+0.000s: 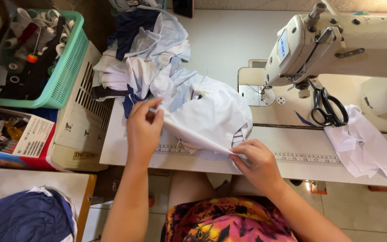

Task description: Sorting and preparing fabric pieces for sewing on a machine.

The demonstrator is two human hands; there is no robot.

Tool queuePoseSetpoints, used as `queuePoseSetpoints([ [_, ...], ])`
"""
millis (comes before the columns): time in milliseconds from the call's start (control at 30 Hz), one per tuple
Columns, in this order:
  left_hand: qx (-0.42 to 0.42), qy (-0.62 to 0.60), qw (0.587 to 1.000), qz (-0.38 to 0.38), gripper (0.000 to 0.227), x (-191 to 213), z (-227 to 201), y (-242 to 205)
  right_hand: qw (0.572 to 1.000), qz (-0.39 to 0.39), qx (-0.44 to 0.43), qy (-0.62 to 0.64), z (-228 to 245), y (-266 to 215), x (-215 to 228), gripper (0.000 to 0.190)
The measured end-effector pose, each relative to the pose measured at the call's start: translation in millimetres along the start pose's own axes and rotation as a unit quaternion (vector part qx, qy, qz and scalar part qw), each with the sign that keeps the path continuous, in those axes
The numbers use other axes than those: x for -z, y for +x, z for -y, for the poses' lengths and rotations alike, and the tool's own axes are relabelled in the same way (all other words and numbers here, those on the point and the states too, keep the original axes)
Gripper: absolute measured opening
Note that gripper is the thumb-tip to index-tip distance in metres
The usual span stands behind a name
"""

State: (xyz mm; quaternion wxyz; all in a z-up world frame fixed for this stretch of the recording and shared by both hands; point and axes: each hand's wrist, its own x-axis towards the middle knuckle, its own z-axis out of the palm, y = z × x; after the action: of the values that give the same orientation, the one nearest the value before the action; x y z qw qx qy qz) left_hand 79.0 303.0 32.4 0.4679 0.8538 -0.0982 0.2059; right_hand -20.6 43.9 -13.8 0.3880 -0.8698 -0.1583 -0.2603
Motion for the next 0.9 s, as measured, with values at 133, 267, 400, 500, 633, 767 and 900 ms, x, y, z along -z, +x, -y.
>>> queuePoseSetpoints([
  [133, -0.054, 0.018, 0.998, -0.008, 0.027, -29.8, 9.2, 26.4, 0.997, -0.010, -0.078, 0.018, -6.4, 2.2, 1.9, 0.023],
  [267, -0.059, 0.008, 0.998, 0.016, 0.024, -56.4, 19.6, 45.5, 0.992, -0.003, -0.125, 0.029, -15.9, -3.3, -0.2, 0.022],
  [400, -0.062, 0.020, 0.996, 0.058, 0.026, -80.1, 52.3, 57.6, 0.980, 0.013, -0.195, 0.034, -20.9, -4.9, -2.9, 0.027],
  [500, -0.059, 0.033, 0.995, 0.074, 0.028, -71.9, 55.5, 62.2, 0.976, 0.023, -0.215, 0.039, -24.9, -4.4, -3.2, 0.029],
  [633, -0.117, 0.099, 0.982, 0.113, 0.032, -69.4, 66.2, 63.7, 0.970, 0.039, -0.238, 0.043, -22.5, -0.4, -2.6, 0.032],
  [767, -0.205, 0.122, 0.956, 0.171, 0.035, -64.8, 40.8, 58.2, 0.968, 0.039, -0.243, 0.049, -19.0, 3.6, -3.1, 0.033],
  [900, -0.210, 0.210, 0.939, 0.176, 0.026, -79.6, 60.9, 62.8, 0.981, 0.003, -0.184, 0.062, -10.9, 8.9, 2.5, 0.033],
])
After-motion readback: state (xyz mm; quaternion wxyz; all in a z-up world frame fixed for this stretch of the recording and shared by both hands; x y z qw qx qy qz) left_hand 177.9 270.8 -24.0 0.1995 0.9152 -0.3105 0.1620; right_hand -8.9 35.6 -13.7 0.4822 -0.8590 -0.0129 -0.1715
